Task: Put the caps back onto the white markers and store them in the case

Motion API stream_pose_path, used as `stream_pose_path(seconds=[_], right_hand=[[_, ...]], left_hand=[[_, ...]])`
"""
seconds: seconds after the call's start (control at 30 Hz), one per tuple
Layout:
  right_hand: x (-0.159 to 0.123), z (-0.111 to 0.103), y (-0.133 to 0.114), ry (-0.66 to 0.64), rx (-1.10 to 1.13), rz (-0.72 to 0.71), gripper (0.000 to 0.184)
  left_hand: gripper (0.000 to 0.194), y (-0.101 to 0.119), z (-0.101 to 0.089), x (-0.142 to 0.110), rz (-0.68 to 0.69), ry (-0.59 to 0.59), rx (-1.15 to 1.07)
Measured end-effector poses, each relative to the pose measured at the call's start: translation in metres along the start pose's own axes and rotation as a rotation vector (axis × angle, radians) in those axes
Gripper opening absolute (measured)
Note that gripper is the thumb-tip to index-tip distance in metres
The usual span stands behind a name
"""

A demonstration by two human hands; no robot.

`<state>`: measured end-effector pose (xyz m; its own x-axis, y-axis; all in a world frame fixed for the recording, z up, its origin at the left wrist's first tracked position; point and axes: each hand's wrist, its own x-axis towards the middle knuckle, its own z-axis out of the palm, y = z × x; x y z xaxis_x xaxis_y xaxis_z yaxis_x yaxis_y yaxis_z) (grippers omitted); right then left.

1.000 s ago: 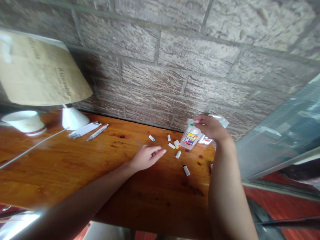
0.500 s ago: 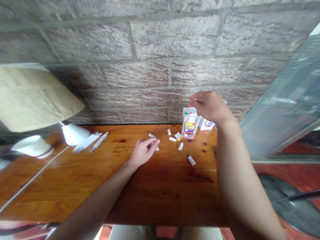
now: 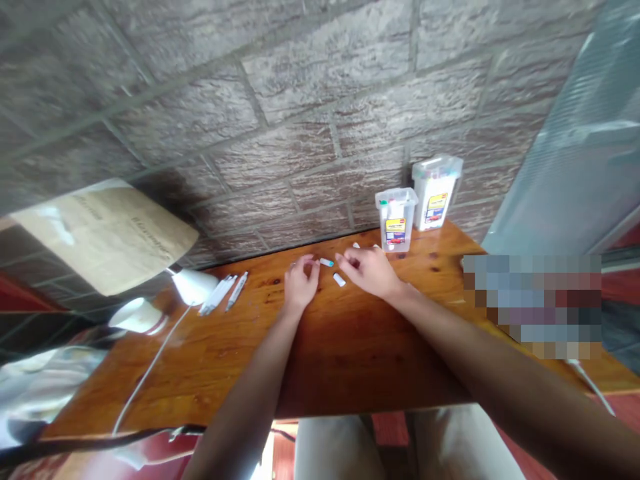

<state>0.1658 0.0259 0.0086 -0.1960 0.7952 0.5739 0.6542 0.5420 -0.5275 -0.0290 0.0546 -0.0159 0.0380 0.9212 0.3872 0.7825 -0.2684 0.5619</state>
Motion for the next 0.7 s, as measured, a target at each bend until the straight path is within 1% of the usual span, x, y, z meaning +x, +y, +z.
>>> stream_pose_path(seconds=[0.1,0.2,0.27,0.3,0.37,0.43,0.5,0.57,0.7], right_hand=[[0.0,0.006,-0.006,-0.035,0.052,-0.019,0.045],[-0.001,0.006,-0.009,-0.079,0.09,-0.025,0.048],[-0.001,0.006,-0.007,-0.075,0.12,-0.008,0.048],[-0.001,0.005,-0.004,-0.064,0.132,0.001,0.049],[0.0,0.004,0.001,-0.039,0.141,0.019,0.05],[0.001,0.003,0.005,-0.022,0.141,0.023,0.051],[0.002,0.001,0.007,-0.018,0.149,0.019,0.051],[0.003,0.0,0.005,-0.016,0.158,0.016,0.051],[0.002,0.0,-0.001,-0.035,0.141,0.023,0.05]], left_hand=[[0.036,-0.005,-0.009,0.002,-0.123,0.084,0.186],[0.054,-0.022,-0.026,0.008,-0.336,0.155,0.353],[0.068,-0.038,-0.038,0.011,-0.525,0.147,0.402],[0.073,-0.046,-0.043,0.012,-0.599,0.125,0.413],[0.076,-0.058,-0.052,0.013,-0.703,0.04,0.429],[0.073,-0.065,-0.058,0.013,-0.724,-0.008,0.444],[0.068,-0.067,-0.061,0.013,-0.704,-0.024,0.455],[0.059,-0.065,-0.063,0.012,-0.662,-0.047,0.453],[0.034,-0.06,-0.064,0.013,-0.523,-0.133,0.402]])
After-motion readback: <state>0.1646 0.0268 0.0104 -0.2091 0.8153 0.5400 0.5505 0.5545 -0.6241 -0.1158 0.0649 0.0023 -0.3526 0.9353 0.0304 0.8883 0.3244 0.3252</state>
